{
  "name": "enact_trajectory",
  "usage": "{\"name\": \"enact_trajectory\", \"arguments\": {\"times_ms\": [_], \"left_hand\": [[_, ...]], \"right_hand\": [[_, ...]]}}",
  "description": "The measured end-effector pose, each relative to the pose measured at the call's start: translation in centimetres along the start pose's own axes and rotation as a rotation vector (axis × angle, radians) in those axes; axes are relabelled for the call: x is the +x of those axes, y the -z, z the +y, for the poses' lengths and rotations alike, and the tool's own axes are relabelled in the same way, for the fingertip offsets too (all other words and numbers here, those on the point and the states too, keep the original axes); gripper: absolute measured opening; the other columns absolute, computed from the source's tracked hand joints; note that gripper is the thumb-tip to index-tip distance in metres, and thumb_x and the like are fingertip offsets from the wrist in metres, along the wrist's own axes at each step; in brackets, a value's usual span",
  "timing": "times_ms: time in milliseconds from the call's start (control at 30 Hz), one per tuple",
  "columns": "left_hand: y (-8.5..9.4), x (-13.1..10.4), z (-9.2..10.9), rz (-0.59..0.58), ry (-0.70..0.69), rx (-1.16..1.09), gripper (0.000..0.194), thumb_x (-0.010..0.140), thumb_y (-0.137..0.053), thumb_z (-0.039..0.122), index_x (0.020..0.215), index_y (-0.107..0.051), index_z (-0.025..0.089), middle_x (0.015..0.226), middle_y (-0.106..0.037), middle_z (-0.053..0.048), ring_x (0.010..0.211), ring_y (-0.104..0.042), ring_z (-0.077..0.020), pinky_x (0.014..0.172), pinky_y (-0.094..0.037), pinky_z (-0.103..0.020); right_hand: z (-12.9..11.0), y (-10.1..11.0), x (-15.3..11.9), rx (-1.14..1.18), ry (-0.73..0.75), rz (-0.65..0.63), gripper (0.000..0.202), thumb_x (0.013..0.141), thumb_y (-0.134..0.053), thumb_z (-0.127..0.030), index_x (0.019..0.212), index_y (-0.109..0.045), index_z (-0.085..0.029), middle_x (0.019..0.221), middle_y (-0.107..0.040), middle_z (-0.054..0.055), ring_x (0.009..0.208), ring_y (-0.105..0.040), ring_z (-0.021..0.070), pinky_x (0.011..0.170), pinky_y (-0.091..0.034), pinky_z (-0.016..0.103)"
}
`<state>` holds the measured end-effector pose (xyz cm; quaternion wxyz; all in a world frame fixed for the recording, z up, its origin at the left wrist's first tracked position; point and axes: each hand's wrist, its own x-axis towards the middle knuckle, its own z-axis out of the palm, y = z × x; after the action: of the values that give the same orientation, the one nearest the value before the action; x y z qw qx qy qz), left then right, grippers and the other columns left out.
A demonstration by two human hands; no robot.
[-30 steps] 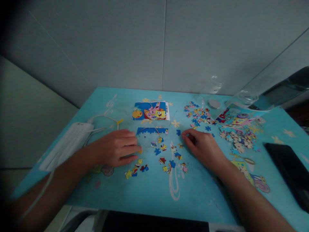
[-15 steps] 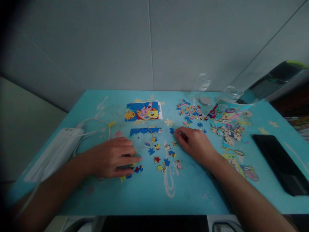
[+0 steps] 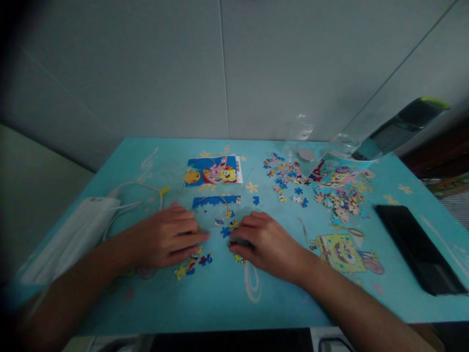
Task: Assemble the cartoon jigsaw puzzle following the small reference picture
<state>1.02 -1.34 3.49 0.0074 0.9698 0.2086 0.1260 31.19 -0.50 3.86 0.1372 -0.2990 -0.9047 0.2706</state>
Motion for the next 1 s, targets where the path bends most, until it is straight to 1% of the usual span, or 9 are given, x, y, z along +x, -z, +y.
{"name": "enact_trajectory", "arguments": {"times_ms": [100, 267, 433, 600, 700, 767, 867, 933, 1000], "left_hand": [[0.1, 0.1, 0.0, -0.001, 0.004, 0.002, 0.021, 0.1, -0.052, 0.028, 0.112, -0.068, 0.019, 0.084, -0.062, -0.004, 0.078, -0.053, -0.0198, 0.075, -0.04, -0.039], [0.1, 0.1, 0.1, -0.01, 0.0, 0.002, 0.022, 0.1, -0.053, 0.029, 0.113, -0.067, 0.018, 0.085, -0.062, -0.004, 0.077, -0.053, -0.0199, 0.074, -0.04, -0.039], [0.1, 0.0, 0.1, 0.0, 0.001, 0.0, 0.021, 0.099, -0.052, 0.027, 0.112, -0.067, 0.018, 0.085, -0.063, -0.005, 0.077, -0.053, -0.0202, 0.073, -0.04, -0.038], [-0.2, -0.1, 0.2, -0.007, 0.029, -0.017, 0.02, 0.099, -0.052, 0.026, 0.11, -0.067, 0.018, 0.085, -0.063, -0.004, 0.079, -0.054, -0.0205, 0.076, -0.041, -0.04], [-0.4, -0.2, 0.2, -0.019, 0.041, -0.023, 0.018, 0.098, -0.054, 0.026, 0.108, -0.067, 0.018, 0.085, -0.063, -0.005, 0.079, -0.054, -0.0207, 0.076, -0.041, -0.04], [-0.4, -0.2, 0.2, -0.012, 0.048, -0.022, 0.017, 0.097, -0.055, 0.026, 0.107, -0.067, 0.019, 0.085, -0.063, -0.005, 0.08, -0.055, -0.0207, 0.076, -0.041, -0.04], [-0.2, -0.1, 0.2, 0.011, 0.039, -0.027, 0.016, 0.096, -0.056, 0.025, 0.105, -0.067, 0.019, 0.084, -0.063, -0.005, 0.078, -0.055, -0.0204, 0.074, -0.041, -0.039], [-0.1, 0.1, 0.2, 0.012, 0.03, -0.026, 0.017, 0.097, -0.054, 0.024, 0.106, -0.067, 0.018, 0.083, -0.063, -0.005, 0.077, -0.055, -0.0204, 0.073, -0.04, -0.039], [0.1, 0.2, 0.3, 0.009, 0.023, -0.019, 0.018, 0.098, -0.052, 0.024, 0.107, -0.067, 0.018, 0.083, -0.062, -0.004, 0.076, -0.053, -0.0207, 0.072, -0.039, -0.039]], "right_hand": [[-0.6, -0.4, 0.1, -0.011, 0.006, -0.03, 0.023, 0.097, -0.066, -0.038, 0.113, -0.073, -0.024, 0.097, -0.07, 0.006, 0.095, -0.063, 0.0221, 0.089, -0.046, 0.038], [-0.3, -0.2, 0.0, -0.017, -0.013, -0.039, 0.019, 0.098, -0.066, -0.036, 0.111, -0.073, -0.024, 0.098, -0.07, 0.006, 0.096, -0.062, 0.0228, 0.088, -0.045, 0.039], [-0.4, -0.2, -0.1, 0.027, -0.024, -0.021, 0.014, 0.097, -0.067, -0.033, 0.106, -0.072, -0.023, 0.098, -0.07, 0.006, 0.095, -0.062, 0.0217, 0.089, -0.046, 0.038], [-0.4, -0.1, -0.1, 0.064, -0.001, -0.036, 0.012, 0.098, -0.065, -0.03, 0.106, -0.07, -0.022, 0.099, -0.07, 0.005, 0.096, -0.063, 0.0211, 0.09, -0.048, 0.037], [-0.1, -0.1, -0.1, 0.115, -0.007, -0.03, 0.01, 0.1, -0.062, -0.027, 0.103, -0.07, -0.022, 0.097, -0.07, 0.005, 0.094, -0.064, 0.0195, 0.089, -0.05, 0.035], [0.2, 0.1, -0.1, 0.178, -0.027, 0.015, 0.011, 0.101, -0.06, -0.025, 0.102, -0.071, -0.022, 0.097, -0.07, 0.005, 0.093, -0.065, 0.018, 0.086, -0.052, 0.033], [1.2, 0.6, 0.1, 0.245, -0.119, 0.173, 0.013, 0.101, -0.06, -0.026, 0.102, -0.072, -0.023, 0.099, -0.071, 0.005, 0.092, -0.067, 0.0175, 0.083, -0.054, 0.031], [2.1, 1.1, 0.4, 0.223, -0.208, 0.291, 0.013, 0.099, -0.061, -0.028, 0.1, -0.073, -0.023, 0.099, -0.073, 0.006, 0.091, -0.068, 0.019, 0.082, -0.055, 0.033], [3.1, 1.7, 0.9, 0.174, -0.293, 0.356, 0.014, 0.098, -0.061, -0.03, 0.098, -0.074, -0.023, 0.098, -0.074, 0.007, 0.091, -0.068, 0.0209, 0.081, -0.055, 0.035]]}}
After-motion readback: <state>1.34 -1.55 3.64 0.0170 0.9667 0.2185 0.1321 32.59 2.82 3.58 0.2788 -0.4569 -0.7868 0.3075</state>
